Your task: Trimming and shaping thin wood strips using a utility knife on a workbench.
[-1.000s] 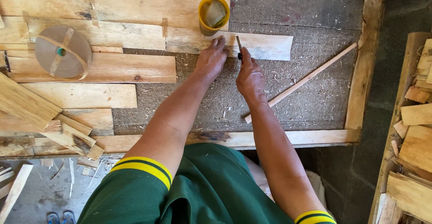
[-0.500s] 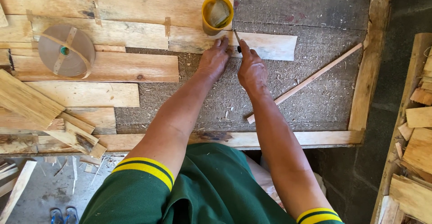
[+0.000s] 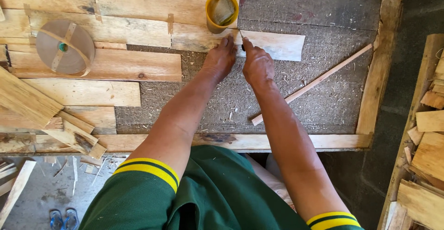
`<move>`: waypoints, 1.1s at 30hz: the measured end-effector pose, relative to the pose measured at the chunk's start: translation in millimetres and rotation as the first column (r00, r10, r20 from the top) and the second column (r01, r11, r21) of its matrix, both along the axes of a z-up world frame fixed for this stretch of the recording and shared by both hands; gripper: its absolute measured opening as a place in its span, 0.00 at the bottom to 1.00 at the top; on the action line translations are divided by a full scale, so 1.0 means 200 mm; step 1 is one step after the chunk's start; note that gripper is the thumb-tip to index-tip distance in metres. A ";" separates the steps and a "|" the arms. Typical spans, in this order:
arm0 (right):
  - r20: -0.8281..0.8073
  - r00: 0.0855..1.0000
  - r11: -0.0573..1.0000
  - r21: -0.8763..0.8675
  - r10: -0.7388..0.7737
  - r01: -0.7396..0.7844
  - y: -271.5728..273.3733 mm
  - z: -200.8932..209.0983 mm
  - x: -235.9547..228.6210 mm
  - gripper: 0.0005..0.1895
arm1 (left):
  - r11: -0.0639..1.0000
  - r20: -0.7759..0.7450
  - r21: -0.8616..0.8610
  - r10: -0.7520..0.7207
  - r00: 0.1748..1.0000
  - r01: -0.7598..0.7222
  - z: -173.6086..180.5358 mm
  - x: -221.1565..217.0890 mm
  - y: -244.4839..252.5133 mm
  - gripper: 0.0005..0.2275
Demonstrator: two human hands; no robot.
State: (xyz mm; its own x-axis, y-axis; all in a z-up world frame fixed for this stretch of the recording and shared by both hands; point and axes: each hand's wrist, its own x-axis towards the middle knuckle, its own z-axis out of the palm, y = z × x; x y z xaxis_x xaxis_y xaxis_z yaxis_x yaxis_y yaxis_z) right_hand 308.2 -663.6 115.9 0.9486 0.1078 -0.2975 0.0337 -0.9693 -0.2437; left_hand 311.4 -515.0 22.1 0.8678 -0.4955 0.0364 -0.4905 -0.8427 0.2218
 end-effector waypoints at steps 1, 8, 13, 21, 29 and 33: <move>0.000 1.000 1.000 0.001 0.000 0.000 0.00 0.02 0.01 0.34 | 1.000 0.000 0.001 0.000 1.000 0.000 0.00 0.00 0.00 0.16; -0.095 0.995 1.000 -0.016 -0.007 0.006 0.00 0.10 0.01 0.32 | 0.998 0.060 0.044 -0.044 0.997 0.042 -0.07 0.00 0.00 0.16; -0.256 0.965 0.994 -0.107 -0.057 0.031 0.01 0.19 -0.04 0.36 | 0.995 0.012 0.075 -0.063 0.998 0.062 0.01 0.00 -0.03 0.16; -0.284 0.955 0.992 -0.114 -0.086 0.055 -0.04 0.25 -0.16 0.32 | 0.982 -0.148 0.183 -0.025 0.989 0.052 0.10 0.02 -0.04 0.22; -0.137 0.990 0.999 -0.037 -0.038 0.033 -0.13 0.07 -0.23 0.30 | 0.970 -0.164 0.241 0.015 0.986 0.025 0.08 0.05 -0.07 0.24; -0.192 0.970 0.980 0.095 -0.152 0.173 -0.15 0.14 -0.28 0.25 | 0.992 -0.192 0.119 0.060 0.980 -0.038 0.05 0.05 -0.08 0.13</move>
